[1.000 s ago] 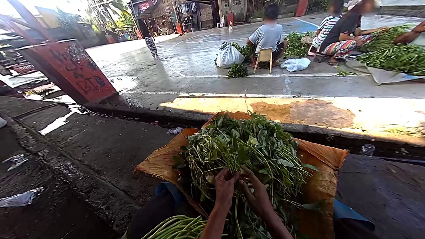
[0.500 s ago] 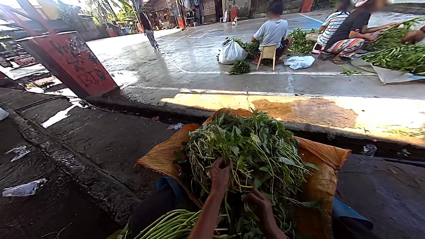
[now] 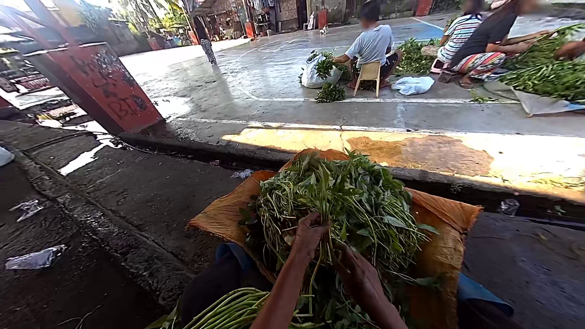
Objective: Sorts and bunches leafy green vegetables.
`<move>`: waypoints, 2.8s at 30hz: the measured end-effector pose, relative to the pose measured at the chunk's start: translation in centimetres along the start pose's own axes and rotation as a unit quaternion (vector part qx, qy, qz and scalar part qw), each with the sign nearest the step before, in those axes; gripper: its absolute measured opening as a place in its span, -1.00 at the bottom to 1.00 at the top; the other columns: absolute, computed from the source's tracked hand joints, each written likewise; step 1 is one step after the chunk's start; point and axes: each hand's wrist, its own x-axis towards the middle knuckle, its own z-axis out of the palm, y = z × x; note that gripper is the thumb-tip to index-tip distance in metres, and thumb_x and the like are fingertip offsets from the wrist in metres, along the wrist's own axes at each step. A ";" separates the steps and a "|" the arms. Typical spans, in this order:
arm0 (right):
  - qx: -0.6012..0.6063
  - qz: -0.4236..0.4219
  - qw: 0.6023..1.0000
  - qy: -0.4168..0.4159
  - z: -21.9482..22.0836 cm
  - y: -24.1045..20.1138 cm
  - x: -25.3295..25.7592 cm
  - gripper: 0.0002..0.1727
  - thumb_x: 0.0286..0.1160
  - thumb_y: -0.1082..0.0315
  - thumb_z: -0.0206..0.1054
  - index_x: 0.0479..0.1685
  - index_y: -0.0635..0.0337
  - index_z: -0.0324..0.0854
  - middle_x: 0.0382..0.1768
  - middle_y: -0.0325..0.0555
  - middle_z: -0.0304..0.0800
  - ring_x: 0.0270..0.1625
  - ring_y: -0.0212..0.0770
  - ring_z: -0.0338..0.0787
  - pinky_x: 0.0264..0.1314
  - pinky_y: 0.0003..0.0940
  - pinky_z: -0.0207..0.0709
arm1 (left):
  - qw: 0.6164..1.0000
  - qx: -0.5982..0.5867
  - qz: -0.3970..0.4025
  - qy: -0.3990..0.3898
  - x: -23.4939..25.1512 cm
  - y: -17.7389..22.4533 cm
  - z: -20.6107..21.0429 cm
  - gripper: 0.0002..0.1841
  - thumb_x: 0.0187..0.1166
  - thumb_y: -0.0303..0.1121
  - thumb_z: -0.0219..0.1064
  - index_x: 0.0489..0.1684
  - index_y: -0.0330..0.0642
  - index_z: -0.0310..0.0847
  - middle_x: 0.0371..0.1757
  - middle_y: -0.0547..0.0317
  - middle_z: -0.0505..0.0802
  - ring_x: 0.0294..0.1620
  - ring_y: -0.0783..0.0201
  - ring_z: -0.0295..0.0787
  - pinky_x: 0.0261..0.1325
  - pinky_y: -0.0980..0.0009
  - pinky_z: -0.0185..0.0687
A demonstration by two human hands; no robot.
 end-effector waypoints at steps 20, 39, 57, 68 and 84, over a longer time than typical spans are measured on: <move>0.151 0.036 0.988 -0.006 2.4 3.5 -3.4 -0.43 0.76 0.05 -0.05 -0.55 0.24 0.61 -0.62 -0.12 0.52 -0.49 -0.21 0.59 -0.32 -0.23 0.48 | 0.937 -0.288 -0.028 0.196 1.4 1.0 -3.6 -0.84 0.67 -0.57 0.24 0.10 -0.26 0.59 -0.26 0.09 0.77 -0.36 0.29 0.73 -0.30 0.41 0.71; 0.109 0.055 0.988 0.097 -1.2 4.4 2.1 -0.68 0.52 0.41 0.34 0.18 0.31 0.78 -0.18 0.06 0.89 -0.23 -0.10 0.84 -0.03 -0.12 0.71 | 0.970 -0.218 -0.100 0.039 0.9 -2.0 -0.1 -0.78 0.61 -0.65 0.27 0.15 -0.41 0.58 -0.25 -0.05 0.81 -0.37 0.18 0.80 -0.28 0.35 0.78; 0.545 0.173 0.787 0.232 0.1 -0.4 2.6 -0.62 0.62 0.30 0.26 0.25 0.42 0.50 -0.12 -0.05 0.79 -0.10 -0.33 0.81 0.05 -0.38 0.73 | 0.992 -0.014 0.010 -0.123 -1.6 -3.4 4.3 -0.87 0.45 -0.72 0.35 -0.18 -0.39 0.75 -0.31 0.19 0.87 -0.30 0.47 0.77 -0.14 0.51 0.72; 0.472 0.225 0.768 0.371 0.5 -2.1 4.2 -0.55 0.84 0.30 0.02 0.49 0.49 0.32 0.08 0.17 0.69 0.10 -0.27 0.74 0.29 -0.37 0.60 | 0.993 0.034 0.111 -0.029 -1.4 -4.8 6.2 -0.93 0.36 -0.59 0.52 -0.28 -0.33 0.81 -0.34 0.13 0.91 -0.28 0.40 0.85 -0.07 0.45 0.79; 0.153 0.299 0.938 -0.087 3.6 1.4 -2.6 -0.48 0.83 0.32 0.01 0.63 0.49 0.32 0.57 0.42 0.46 0.69 0.31 0.39 0.73 0.33 0.07 | 0.993 -0.069 0.078 0.056 -0.5 1.4 4.2 -0.93 0.56 -0.65 0.35 -0.14 -0.39 0.72 -0.25 0.08 0.88 -0.29 0.38 0.80 -0.34 0.53 0.65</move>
